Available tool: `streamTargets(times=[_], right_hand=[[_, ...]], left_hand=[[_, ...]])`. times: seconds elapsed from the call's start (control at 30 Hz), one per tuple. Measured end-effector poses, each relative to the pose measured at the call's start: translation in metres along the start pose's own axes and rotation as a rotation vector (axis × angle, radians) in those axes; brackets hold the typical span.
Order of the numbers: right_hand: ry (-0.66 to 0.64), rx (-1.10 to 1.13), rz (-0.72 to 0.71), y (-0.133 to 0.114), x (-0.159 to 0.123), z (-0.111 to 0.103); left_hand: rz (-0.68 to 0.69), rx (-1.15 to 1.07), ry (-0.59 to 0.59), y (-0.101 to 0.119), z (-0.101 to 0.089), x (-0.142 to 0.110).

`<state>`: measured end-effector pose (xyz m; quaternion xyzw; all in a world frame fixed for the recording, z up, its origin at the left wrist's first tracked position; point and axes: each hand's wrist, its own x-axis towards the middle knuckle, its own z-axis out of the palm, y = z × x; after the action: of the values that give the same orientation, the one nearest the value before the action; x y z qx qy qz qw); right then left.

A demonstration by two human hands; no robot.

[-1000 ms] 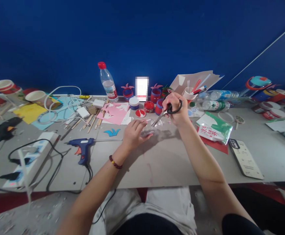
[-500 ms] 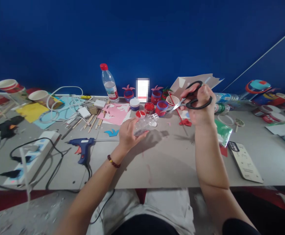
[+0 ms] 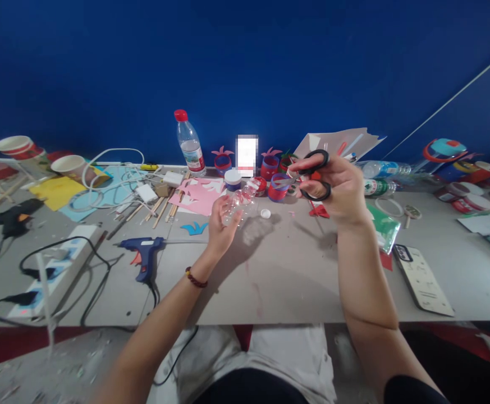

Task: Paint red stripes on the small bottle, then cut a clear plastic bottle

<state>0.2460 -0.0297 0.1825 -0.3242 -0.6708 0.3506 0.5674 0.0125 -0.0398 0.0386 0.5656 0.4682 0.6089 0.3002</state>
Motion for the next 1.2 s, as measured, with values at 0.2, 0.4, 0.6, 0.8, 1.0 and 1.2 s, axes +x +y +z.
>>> streamTargets(times=[0.2, 0.4, 0.6, 0.8, 1.0, 1.2], right_hand=[[-0.061, -0.171, -0.1, -0.001, -0.013, 0.018], [-0.146, -0.312, -0.248, 0.006, -0.015, 0.037], [-0.049, -0.43, -0.34, 0.011, -0.015, 0.041], [-0.081, -0.443, -0.252, 0.012, -0.016, 0.042], [-0.131, -0.449, -0.232, 0.013, -0.015, 0.043], [-0.111, -0.436, -0.255, 0.013, -0.016, 0.041]], left_hand=[[-0.282, -0.372, -0.131, 0.0, 0.001, 0.01], [-0.439, -0.555, -0.208, -0.003, -0.001, 0.015], [-0.433, -0.598, -0.335, 0.001, -0.006, 0.012], [-0.385, -0.481, -0.308, -0.004, -0.008, 0.012], [-0.39, -0.422, -0.397, 0.0, -0.01, 0.013], [-0.383, -0.434, -0.383, 0.016, -0.003, 0.007]])
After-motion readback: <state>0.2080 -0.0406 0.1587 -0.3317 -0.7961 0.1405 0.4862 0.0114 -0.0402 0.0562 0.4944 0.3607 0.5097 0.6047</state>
